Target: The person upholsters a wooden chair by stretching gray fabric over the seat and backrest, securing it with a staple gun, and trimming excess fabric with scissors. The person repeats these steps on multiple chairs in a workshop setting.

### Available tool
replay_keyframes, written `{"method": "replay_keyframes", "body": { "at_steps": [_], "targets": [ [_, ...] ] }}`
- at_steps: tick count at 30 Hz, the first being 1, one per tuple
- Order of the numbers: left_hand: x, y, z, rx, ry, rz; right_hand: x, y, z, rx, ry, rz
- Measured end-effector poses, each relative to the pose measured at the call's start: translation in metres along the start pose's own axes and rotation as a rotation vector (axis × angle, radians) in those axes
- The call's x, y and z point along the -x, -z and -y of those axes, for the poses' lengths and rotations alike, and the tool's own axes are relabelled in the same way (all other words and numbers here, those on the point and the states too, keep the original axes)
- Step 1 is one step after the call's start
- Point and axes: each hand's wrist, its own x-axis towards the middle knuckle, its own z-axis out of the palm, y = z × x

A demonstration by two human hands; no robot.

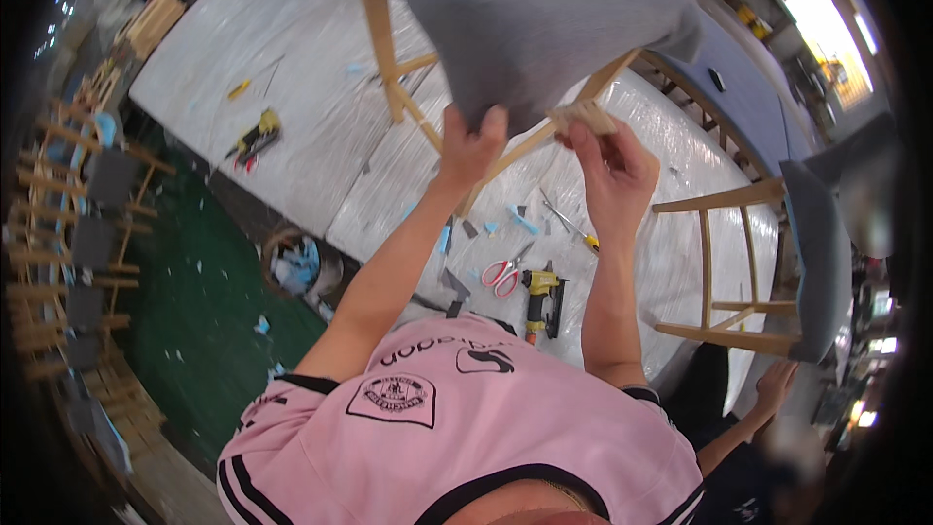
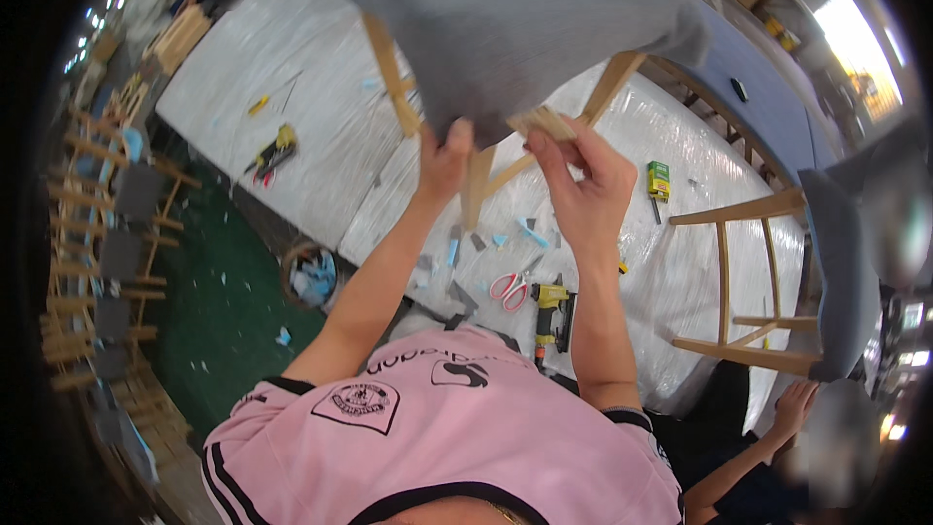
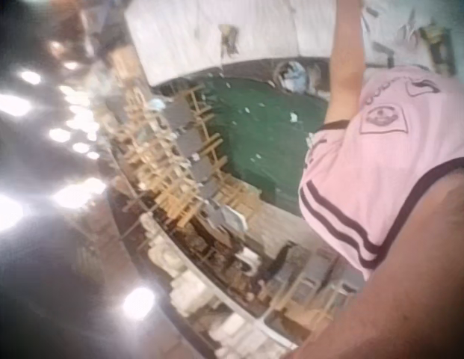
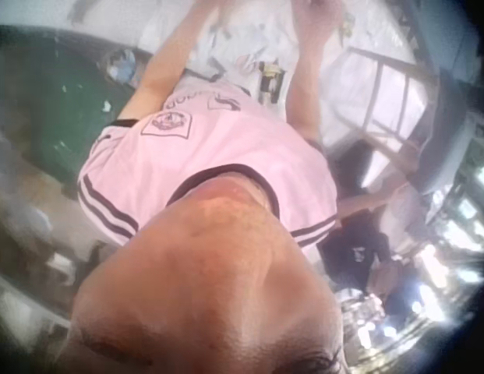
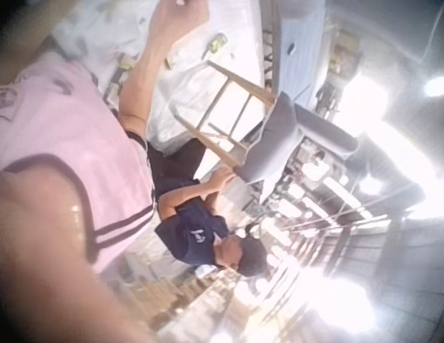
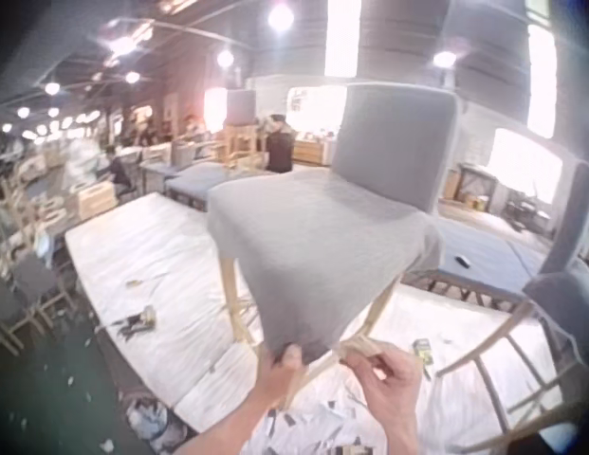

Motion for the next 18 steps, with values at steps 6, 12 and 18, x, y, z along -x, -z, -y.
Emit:
{"method": "replay_keyframes", "body": {
  "at_steps": [6, 12, 18],
  "targets": [
    [-0.003, 0.013, -0.016, -0.227, 0.071, 0.025, -0.008, -0.038, -0.006, 0.189, 0.167, 0.129],
    [-0.008, 0.012, -0.013, -0.246, -0.053, 0.007, -0.012, -0.040, 0.007, 0.335, 0.204, 0.153],
    [-0.006, 0.014, -0.020, -0.160, 0.013, 0.067, -0.022, -0.039, 0.019, 0.409, 0.163, 0.206]
  ]
}}
